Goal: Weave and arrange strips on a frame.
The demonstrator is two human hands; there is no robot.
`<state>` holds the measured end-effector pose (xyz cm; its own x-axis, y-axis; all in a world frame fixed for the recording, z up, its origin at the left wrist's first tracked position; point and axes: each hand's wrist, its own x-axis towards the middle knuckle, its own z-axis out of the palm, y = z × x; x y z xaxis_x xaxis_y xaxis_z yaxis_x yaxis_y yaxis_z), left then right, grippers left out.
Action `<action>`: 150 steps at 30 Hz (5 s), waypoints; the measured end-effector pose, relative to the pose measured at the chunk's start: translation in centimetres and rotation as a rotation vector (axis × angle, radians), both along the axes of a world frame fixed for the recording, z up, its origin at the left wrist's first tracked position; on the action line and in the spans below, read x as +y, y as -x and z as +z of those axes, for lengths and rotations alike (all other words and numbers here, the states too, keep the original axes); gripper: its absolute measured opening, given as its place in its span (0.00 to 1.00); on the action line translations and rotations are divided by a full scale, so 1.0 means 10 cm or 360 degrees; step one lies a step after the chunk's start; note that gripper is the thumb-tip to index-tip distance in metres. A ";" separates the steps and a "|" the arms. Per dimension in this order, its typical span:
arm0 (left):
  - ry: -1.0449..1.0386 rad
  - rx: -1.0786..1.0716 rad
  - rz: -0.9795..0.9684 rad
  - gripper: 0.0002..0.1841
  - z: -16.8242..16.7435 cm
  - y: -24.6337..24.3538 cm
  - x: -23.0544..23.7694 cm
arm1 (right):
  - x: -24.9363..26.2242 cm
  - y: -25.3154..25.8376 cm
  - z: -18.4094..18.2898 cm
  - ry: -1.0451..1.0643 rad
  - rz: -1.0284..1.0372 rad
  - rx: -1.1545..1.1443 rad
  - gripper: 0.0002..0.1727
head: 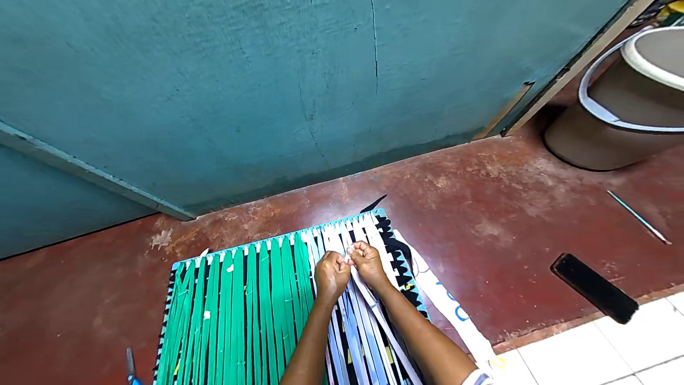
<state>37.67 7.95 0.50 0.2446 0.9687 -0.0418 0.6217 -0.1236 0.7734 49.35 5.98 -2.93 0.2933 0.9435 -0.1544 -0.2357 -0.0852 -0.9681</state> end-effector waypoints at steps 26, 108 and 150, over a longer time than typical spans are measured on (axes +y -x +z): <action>0.0940 -0.1075 0.0521 0.10 -0.06 -0.07 0.01 | -0.01 -0.16 -0.16 -0.0211 0.0107 -0.0345 0.08; -0.0911 0.0379 0.0156 0.19 -1.26 0.19 -0.38 | 1.09 -1.50 -0.09 0.0654 0.0389 -0.1131 0.12; -0.0871 0.0291 0.0222 0.12 -1.37 0.22 -0.35 | 0.91 -1.15 -0.30 0.0211 0.0242 -0.1660 0.12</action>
<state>35.44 4.46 -13.23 0.1492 0.8837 0.4436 0.7781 -0.3817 0.4988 60.84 15.09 -5.89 0.2207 0.9753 0.0010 0.7276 -0.1640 -0.6662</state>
